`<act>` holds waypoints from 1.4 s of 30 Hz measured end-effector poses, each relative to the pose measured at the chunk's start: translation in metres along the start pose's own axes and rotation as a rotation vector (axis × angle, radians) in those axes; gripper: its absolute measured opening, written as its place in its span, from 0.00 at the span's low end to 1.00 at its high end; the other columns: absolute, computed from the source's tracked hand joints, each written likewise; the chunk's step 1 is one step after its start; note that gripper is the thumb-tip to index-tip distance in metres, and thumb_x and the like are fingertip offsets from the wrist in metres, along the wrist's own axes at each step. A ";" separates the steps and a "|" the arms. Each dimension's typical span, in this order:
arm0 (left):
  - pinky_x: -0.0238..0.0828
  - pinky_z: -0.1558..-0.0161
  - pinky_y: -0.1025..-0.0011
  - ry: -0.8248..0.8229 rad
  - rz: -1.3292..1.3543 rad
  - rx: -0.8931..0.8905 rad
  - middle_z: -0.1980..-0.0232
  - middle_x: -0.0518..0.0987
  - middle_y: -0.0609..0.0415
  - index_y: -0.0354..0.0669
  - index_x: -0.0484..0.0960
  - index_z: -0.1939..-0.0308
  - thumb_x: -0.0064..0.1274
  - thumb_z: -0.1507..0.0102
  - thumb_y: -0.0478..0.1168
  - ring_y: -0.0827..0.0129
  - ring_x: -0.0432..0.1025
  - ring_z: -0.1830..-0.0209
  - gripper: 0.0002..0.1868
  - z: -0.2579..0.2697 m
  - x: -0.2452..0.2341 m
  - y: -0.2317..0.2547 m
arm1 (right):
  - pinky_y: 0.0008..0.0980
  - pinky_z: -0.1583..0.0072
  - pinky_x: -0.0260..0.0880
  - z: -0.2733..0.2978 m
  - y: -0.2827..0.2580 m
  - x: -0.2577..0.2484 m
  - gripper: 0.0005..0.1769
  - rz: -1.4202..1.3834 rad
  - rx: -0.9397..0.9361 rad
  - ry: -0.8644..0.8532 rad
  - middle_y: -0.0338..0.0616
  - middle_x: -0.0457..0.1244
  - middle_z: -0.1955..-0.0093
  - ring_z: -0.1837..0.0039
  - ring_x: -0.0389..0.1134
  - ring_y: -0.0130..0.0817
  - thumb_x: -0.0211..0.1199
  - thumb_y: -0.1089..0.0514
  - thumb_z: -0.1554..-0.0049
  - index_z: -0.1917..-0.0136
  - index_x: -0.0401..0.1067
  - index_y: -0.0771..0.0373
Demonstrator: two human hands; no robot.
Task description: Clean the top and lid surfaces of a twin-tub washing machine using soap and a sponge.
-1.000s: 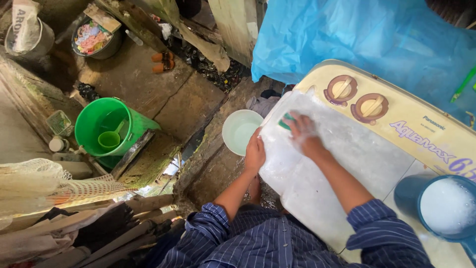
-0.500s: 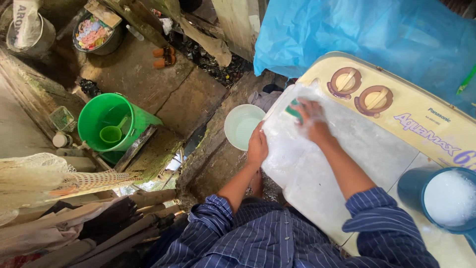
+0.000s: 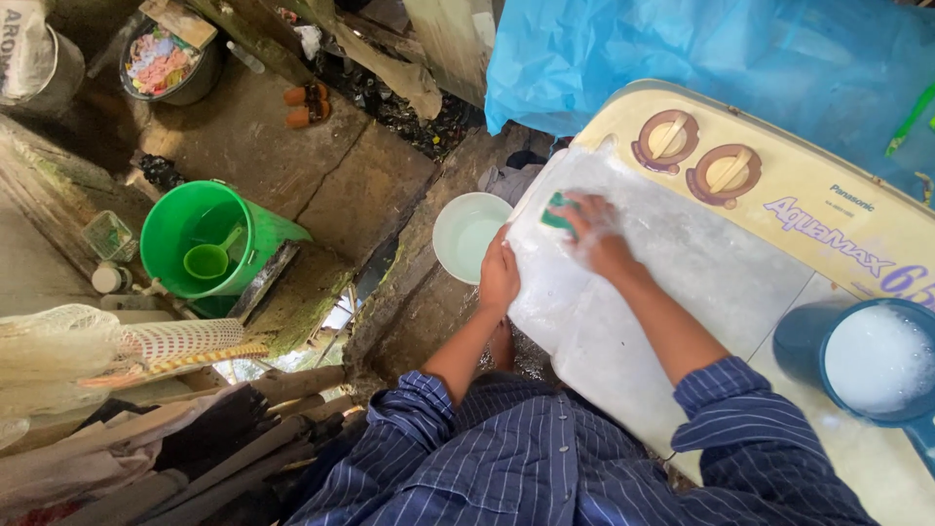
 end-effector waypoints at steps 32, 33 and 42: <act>0.67 0.39 0.54 -0.010 -0.003 0.039 0.38 0.76 0.30 0.41 0.67 0.28 0.32 0.27 0.40 0.38 0.73 0.41 0.23 -0.003 0.000 0.001 | 0.59 0.30 0.58 -0.037 0.002 0.008 0.33 0.010 -0.039 0.018 0.53 0.57 0.29 0.29 0.57 0.57 0.67 0.64 0.52 0.32 0.68 0.52; 0.67 0.39 0.54 -0.020 0.001 0.029 0.38 0.75 0.29 0.41 0.67 0.28 0.32 0.27 0.40 0.38 0.73 0.41 0.24 -0.001 0.002 0.001 | 0.58 0.30 0.59 -0.038 0.006 0.007 0.33 0.017 -0.057 -0.013 0.52 0.57 0.30 0.29 0.57 0.57 0.67 0.63 0.51 0.32 0.68 0.53; 0.65 0.35 0.54 0.007 -0.007 0.043 0.35 0.75 0.30 0.40 0.67 0.27 0.34 0.27 0.40 0.39 0.71 0.36 0.24 -0.004 0.005 -0.009 | 0.54 0.31 0.59 -0.089 0.032 0.081 0.22 0.319 -0.034 -0.306 0.51 0.58 0.33 0.32 0.58 0.57 0.60 0.51 0.46 0.37 0.72 0.51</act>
Point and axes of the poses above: each hand's wrist, its own z-axis away from the middle knuckle, its own x-axis out of the palm, y = z × x, the point moved 6 cm from there along -z, towards the middle knuckle
